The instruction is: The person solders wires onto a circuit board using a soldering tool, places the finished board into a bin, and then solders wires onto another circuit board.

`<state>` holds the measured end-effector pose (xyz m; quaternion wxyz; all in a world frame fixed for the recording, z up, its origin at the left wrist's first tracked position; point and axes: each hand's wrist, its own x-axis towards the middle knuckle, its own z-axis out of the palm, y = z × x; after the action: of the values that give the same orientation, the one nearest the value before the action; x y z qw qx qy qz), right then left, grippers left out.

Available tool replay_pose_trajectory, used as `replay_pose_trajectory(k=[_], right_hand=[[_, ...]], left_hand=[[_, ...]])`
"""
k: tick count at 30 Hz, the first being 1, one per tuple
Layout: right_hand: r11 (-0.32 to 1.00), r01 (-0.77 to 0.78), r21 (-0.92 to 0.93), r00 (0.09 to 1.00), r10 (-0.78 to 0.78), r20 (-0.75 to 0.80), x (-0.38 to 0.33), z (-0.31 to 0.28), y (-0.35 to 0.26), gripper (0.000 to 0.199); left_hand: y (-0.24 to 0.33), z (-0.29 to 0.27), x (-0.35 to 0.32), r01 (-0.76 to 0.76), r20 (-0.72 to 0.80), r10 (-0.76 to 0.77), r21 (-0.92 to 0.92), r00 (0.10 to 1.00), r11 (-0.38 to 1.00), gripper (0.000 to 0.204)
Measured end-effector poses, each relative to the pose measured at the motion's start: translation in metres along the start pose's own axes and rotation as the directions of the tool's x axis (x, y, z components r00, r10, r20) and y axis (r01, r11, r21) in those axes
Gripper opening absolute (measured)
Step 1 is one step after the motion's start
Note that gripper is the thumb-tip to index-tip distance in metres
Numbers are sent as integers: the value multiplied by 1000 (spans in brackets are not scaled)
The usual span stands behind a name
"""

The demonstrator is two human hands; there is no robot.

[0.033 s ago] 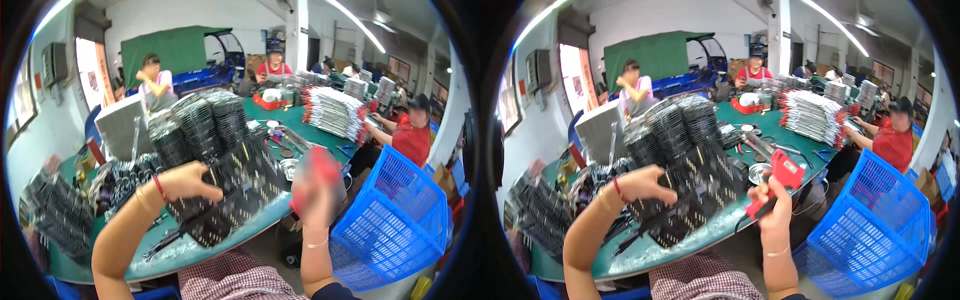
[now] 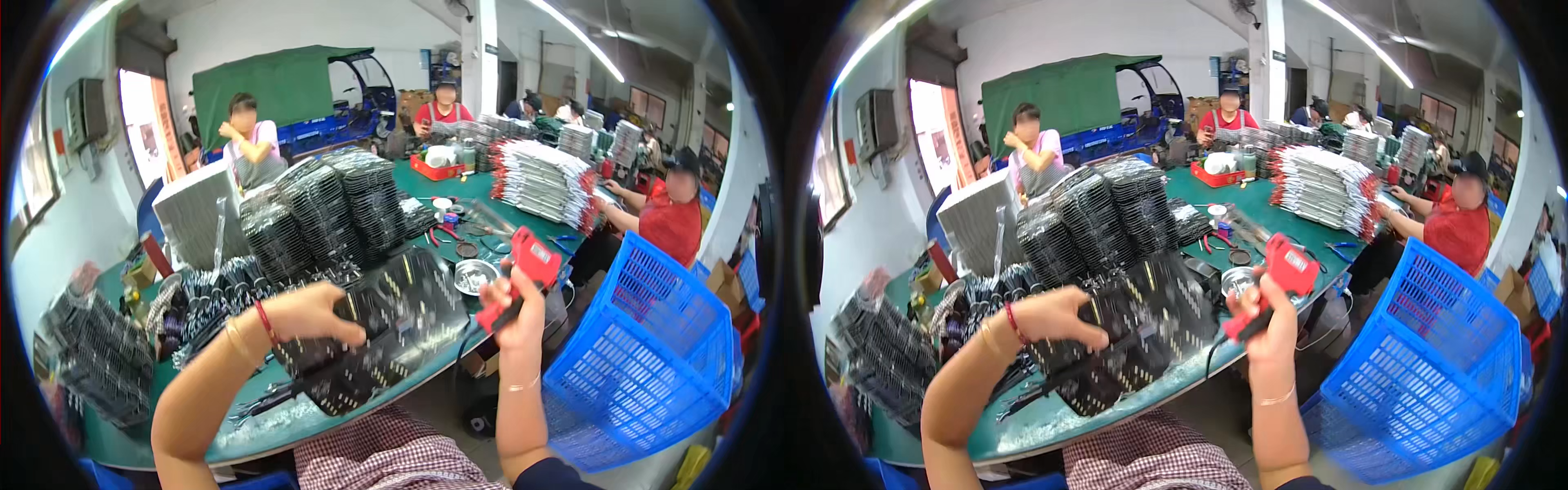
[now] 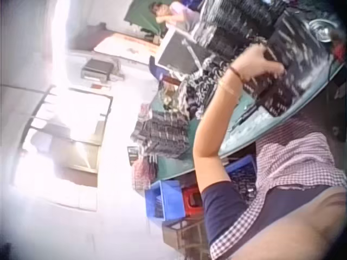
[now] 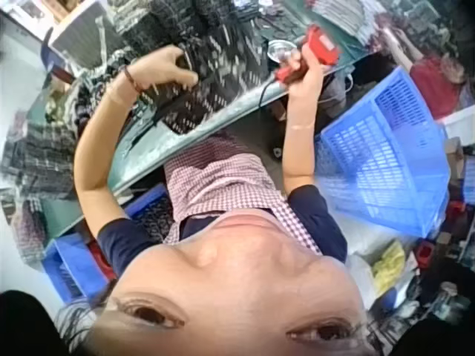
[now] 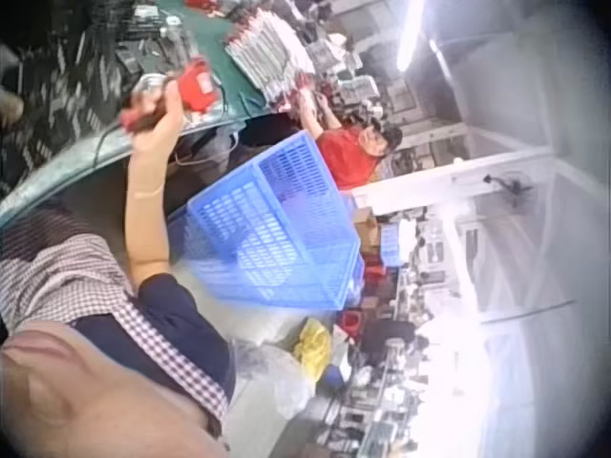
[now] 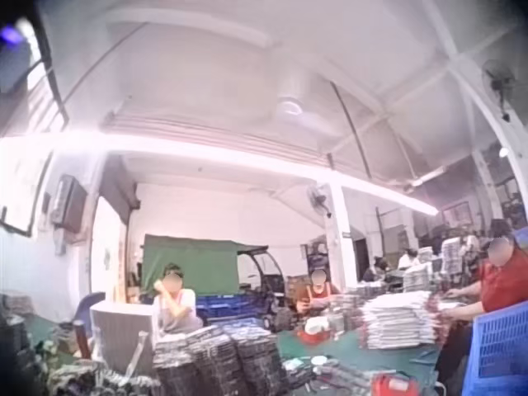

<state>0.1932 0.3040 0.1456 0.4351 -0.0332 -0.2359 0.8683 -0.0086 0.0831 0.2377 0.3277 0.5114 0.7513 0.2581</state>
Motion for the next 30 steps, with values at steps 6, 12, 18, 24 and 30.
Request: replay_pose_trajectory(k=[6, 12, 18, 24, 30], right_hand=[[995, -62, -79, 990, 72, 124, -18, -7, 3, 20], [998, -26, -50, 999, 24, -45, 10, -26, 8, 17], [973, -12, -229, 996, 32, 83, -14, -54, 8, 22], [963, -161, -214, 982, 135, -130, -48, -98, 23, 23], [944, -115, -309, 984, 66, -164, -55, -111, 17, 25]], left_hand=[[-44, -7, -7, 194, -112, -168, 280, 979, 940, 37], [-53, -5, -58, 244, 2, -246, 117, 969, 963, 39], [-95, 92, -101, 195, 217, -163, -135, 962, 971, 18], [-133, 115, -121, 328, 160, -292, -301, 943, 896, 27], [-130, 133, -117, 383, 245, -295, -555, 924, 739, 21]])
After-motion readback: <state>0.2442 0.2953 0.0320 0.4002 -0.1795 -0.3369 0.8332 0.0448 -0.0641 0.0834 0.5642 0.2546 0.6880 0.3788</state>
